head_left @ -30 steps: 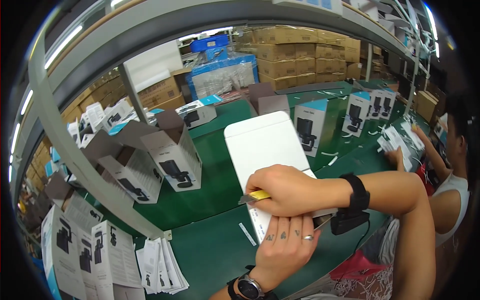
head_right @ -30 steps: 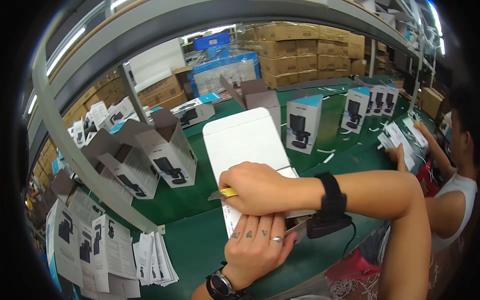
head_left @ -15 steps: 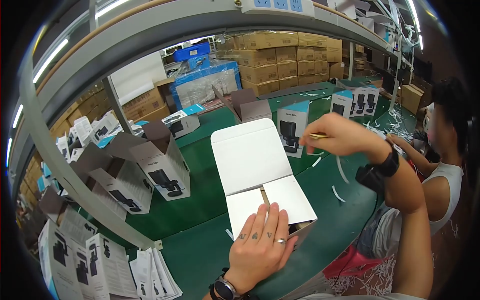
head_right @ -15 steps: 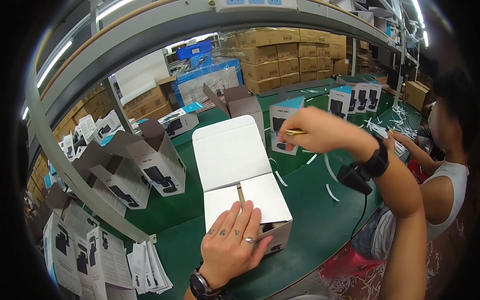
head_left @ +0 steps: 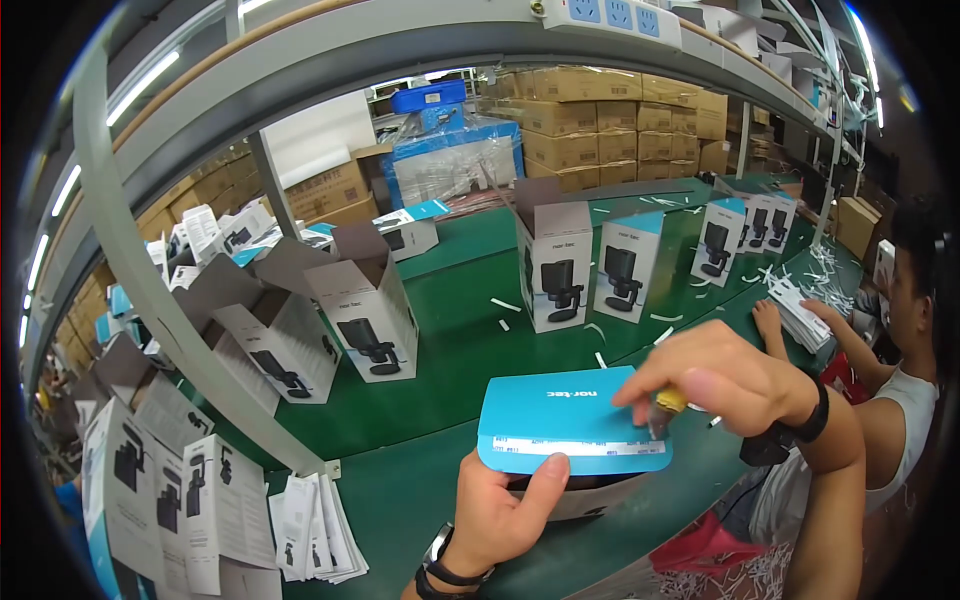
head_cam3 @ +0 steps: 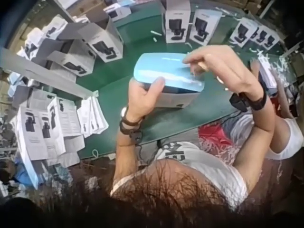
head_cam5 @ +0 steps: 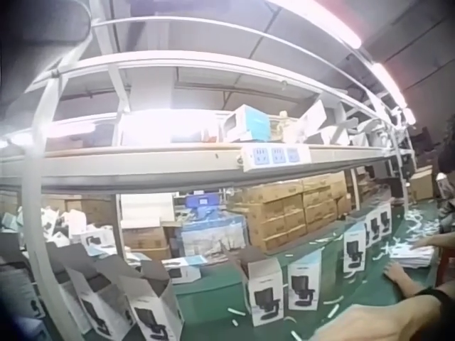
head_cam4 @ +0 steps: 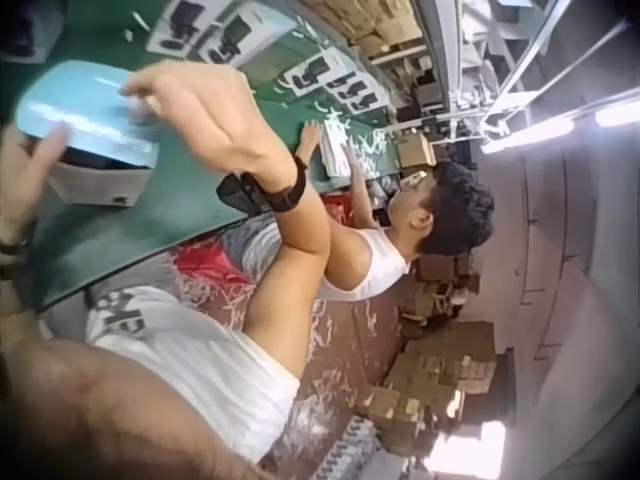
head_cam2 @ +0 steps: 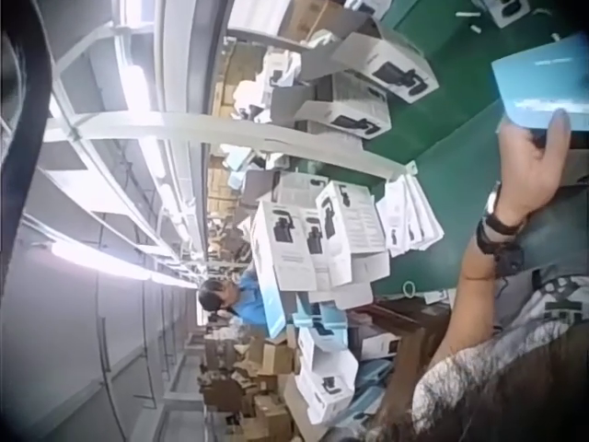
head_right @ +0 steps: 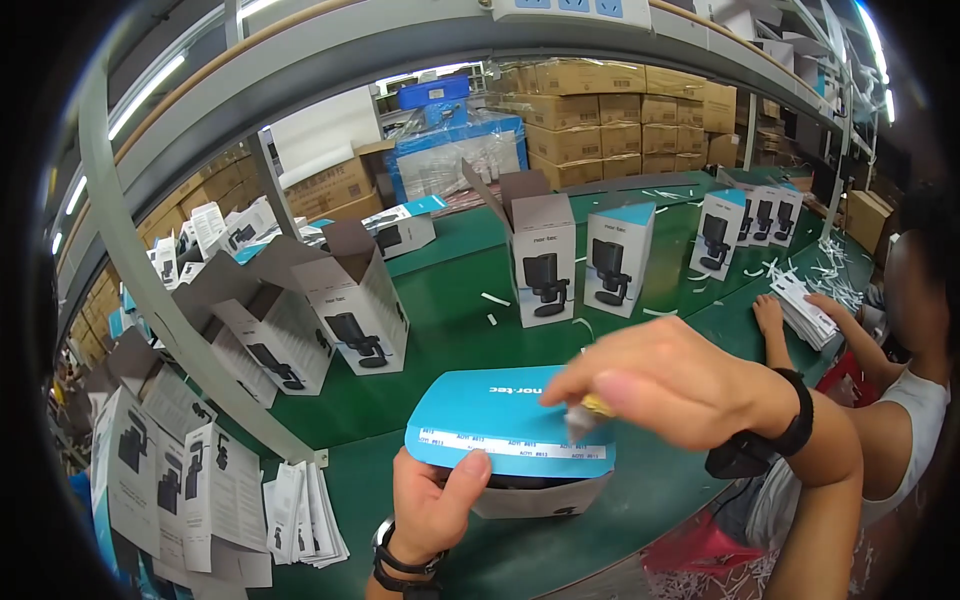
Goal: The person places a manual into a white box, folds the inner flaps, and peels adhesive strips to seal the blue lid. They then press the lid down by hand and set the finished box aside on the table.
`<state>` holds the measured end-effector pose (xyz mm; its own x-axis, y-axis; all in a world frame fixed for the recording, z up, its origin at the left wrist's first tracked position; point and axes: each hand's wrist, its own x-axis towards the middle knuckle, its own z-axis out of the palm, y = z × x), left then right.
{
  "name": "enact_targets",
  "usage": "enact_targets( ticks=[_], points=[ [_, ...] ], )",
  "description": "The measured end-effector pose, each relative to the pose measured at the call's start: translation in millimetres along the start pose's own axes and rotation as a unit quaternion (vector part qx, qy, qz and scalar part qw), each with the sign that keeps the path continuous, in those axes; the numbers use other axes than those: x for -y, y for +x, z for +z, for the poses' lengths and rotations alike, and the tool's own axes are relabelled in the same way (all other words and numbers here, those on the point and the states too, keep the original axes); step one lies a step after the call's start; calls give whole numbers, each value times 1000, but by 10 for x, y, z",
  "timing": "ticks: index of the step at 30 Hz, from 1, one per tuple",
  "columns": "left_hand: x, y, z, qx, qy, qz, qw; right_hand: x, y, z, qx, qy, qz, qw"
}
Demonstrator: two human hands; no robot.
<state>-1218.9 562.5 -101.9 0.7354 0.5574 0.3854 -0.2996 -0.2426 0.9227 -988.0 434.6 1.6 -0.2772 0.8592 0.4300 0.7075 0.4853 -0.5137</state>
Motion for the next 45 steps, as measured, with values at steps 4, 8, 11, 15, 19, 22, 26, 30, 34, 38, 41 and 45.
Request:
enact_targets(
  ticks=[4,8,11,15,19,22,26,30,34,38,41,45],
  points=[
    [76,-33,-60,-17,-9,71,997,201,487,274,-3,-115,-96,989],
    [117,-81,-91,-7,22,82,996,65,828,513,-13,-127,-152,980],
    [110,-99,-139,0,39,77,996,-51,871,658,-19,-78,-137,987],
    [106,-60,-188,1,67,128,989,2,773,598,28,-46,-99,994],
    [119,57,-213,-26,76,196,977,137,755,530,93,25,-108,989],
    [143,54,-284,-29,111,232,966,275,814,643,83,-15,-82,993],
    [368,49,-169,-136,-76,221,963,116,587,480,-59,-35,0,998],
    [279,122,-272,-77,-132,191,970,-145,-103,297,-3,-143,125,982],
    [223,194,-646,84,152,256,951,-386,-669,347,-73,-170,175,967],
    [312,132,-606,59,183,254,948,-306,-595,827,-233,-64,79,967],
    [341,120,-423,-62,110,176,976,-216,-484,1070,-283,8,104,953],
    [305,110,-589,-21,219,269,938,-456,-388,1226,-335,44,0,941]
  ],
)
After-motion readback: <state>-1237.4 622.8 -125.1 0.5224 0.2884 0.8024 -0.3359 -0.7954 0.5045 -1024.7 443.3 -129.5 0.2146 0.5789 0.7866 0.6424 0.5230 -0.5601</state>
